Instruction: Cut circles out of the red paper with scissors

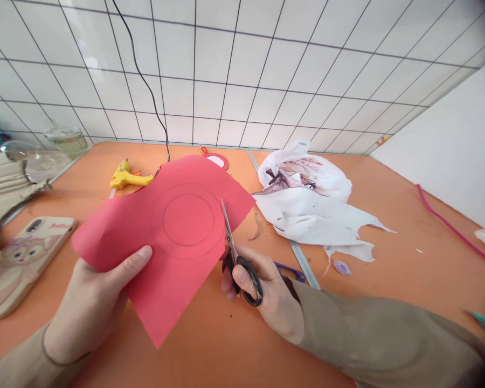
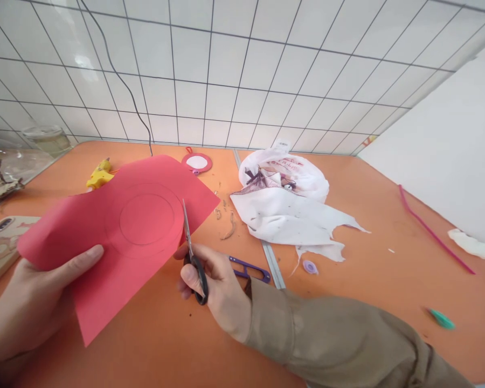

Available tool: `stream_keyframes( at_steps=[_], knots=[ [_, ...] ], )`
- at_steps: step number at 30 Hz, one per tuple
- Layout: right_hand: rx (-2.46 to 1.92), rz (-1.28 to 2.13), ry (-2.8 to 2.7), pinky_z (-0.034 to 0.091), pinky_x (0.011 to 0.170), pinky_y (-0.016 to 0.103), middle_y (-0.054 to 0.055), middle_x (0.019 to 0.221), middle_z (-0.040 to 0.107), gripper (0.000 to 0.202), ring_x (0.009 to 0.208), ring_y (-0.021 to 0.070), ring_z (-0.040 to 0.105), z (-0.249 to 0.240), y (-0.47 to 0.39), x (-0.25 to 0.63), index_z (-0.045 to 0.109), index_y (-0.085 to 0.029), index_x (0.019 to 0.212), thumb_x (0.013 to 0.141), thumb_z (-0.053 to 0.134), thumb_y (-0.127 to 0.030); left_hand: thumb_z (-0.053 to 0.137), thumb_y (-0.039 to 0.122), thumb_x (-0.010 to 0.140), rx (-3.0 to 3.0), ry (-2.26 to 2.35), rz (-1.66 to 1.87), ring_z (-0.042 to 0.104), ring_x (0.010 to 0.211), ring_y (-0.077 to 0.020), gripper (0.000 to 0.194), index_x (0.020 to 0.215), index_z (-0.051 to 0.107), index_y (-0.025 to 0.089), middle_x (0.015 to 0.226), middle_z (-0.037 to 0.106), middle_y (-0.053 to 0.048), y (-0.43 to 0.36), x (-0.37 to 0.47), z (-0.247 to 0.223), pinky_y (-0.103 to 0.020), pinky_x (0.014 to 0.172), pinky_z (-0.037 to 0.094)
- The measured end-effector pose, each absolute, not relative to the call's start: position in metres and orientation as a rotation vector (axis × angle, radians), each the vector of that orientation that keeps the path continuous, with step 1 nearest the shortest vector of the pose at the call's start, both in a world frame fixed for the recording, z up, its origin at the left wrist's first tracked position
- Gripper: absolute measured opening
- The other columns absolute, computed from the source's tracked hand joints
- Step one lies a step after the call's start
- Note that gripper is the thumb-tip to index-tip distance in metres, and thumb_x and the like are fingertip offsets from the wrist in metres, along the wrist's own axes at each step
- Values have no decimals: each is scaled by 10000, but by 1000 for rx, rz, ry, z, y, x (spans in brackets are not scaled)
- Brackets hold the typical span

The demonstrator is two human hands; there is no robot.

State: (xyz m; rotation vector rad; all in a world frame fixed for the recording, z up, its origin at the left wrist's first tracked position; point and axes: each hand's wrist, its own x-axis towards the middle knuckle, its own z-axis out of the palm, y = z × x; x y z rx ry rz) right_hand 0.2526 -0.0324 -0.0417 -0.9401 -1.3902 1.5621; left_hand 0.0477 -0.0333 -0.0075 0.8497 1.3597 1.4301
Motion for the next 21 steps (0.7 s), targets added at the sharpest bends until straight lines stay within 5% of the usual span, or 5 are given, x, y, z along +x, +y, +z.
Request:
stream_keyframes(
  at_steps=[21],
  knots=[
    [-878, 1575, -1375, 372, 487, 224, 2, 606, 506, 363, 513, 98, 488, -49, -32, 253, 502, -140, 846, 801, 520, -500, 787, 263, 512, 845, 1388, 1462, 661, 683, -187, 380, 873, 675, 236, 850, 710, -8, -32, 47, -7, -216, 567, 557]
  ],
)
